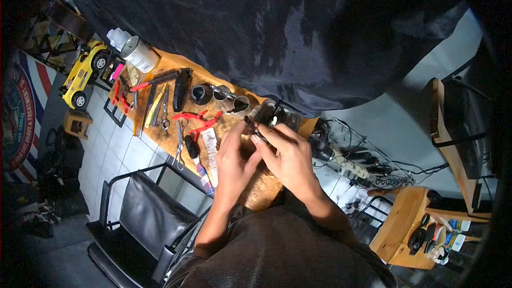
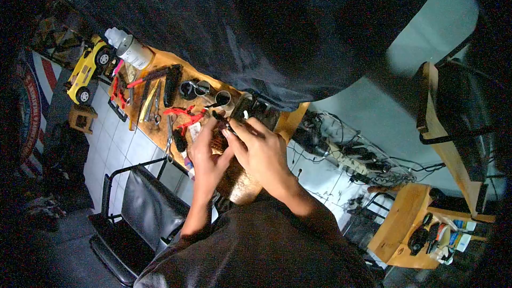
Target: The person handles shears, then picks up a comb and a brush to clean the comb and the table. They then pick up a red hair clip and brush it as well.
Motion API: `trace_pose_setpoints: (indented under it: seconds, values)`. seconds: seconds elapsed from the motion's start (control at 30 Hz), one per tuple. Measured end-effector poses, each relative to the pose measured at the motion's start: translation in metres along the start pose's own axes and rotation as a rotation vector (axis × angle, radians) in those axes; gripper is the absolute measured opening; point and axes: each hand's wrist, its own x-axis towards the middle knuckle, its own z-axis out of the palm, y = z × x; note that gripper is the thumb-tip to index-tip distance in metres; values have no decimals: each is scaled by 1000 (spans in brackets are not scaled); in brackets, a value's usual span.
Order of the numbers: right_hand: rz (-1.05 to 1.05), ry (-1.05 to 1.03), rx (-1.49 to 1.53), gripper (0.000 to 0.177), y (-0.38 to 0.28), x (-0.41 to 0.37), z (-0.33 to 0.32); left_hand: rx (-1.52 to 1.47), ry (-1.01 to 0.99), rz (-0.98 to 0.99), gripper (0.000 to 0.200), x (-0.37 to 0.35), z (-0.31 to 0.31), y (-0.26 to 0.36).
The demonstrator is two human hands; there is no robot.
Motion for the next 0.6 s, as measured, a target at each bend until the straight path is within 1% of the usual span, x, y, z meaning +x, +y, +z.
trace_pose_setpoints:
  seconds: [0.13, 0.23, 0.33, 0.43, 0.53, 0.6]
  values:
    - [16, 27, -139, 26, -2, -3, 1, 34, -14, 52, 54, -1, 3, -4]
    - [52, -62, -141, 29, 7, -7, 4, 86, -43, 32, 56, 0, 1, -4]
    - [69, -97, -135, 30, 7, -7, 2, -24, -49, -37, 62, 5, 0, 2]
    - [44, -107, -63, 29, 8, -5, 0, 30, -61, 10, 65, 6, -2, 3]
    - [-3, -111, -10, 29, 8, -4, -4, 14, -44, 27, 66, 4, 0, -1]
    - [-18, -117, 13, 29, 8, -5, -3, -50, -76, -1, 64, 5, -2, -2]
